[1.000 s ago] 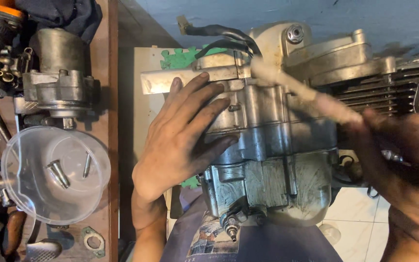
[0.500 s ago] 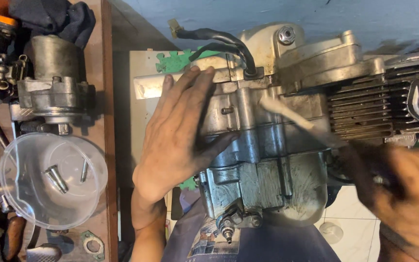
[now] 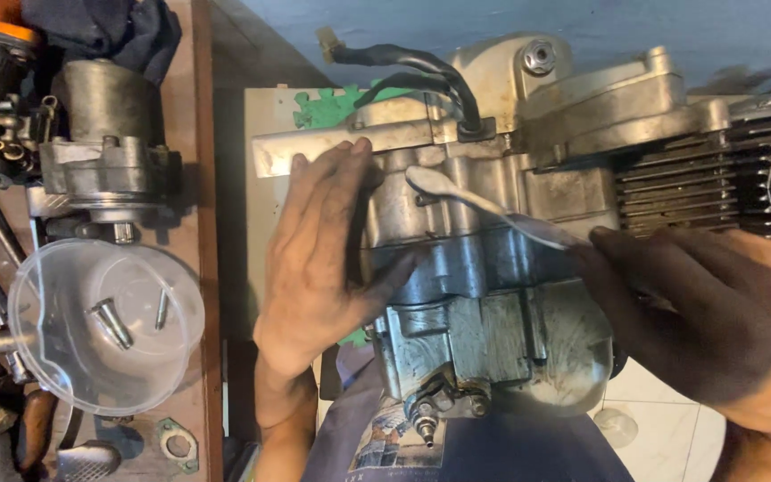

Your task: The person cleans the exterior of a motorcycle engine using a wire brush and a metal scraper. They scrub the engine casing and fins with the brush, then use the scraper to remove residue from the surface.

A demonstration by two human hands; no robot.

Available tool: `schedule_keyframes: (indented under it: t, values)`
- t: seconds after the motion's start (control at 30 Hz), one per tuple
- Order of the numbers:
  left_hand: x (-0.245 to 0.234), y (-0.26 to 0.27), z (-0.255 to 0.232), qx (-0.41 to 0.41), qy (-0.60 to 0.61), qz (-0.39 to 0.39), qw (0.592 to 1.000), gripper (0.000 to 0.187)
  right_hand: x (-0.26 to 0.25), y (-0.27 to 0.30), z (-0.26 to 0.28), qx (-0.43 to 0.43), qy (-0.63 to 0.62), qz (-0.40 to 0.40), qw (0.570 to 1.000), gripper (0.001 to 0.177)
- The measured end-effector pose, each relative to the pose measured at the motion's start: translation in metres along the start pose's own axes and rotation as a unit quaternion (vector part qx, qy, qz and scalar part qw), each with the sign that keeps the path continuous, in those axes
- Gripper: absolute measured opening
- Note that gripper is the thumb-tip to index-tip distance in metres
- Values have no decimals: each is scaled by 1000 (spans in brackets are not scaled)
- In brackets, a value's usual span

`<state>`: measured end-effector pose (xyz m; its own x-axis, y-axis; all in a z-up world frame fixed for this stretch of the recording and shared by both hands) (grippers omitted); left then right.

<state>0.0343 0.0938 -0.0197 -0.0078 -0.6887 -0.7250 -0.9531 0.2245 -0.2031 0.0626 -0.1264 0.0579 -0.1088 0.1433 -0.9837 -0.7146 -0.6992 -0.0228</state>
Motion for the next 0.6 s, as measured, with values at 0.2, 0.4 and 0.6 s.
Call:
schedule_keyframes:
  t: [0.2,0.4,0.6]
  values:
    - [-7,3,3,-2,30,-6,1000,97,10,-14,-4,87,-11,90,992,18]
    - [-4,4,3,25,30,3,999,98,13,-17,22,0,116,11,993,20]
    - [2,21,16,19,39,-14,999,95,15,-4,-1,84,-12,29,996,15]
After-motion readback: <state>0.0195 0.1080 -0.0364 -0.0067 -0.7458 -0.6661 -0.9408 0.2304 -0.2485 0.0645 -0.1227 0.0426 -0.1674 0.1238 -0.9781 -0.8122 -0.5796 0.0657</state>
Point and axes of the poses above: each hand's wrist, its own y-axis away from the middle knuckle, its own x-axis out of the palm, z = x × y, the point moved 8 cm from there along -y, towards the middle knuckle, and after that the axes turned 10 degrees about z, right-handed, at the moved point
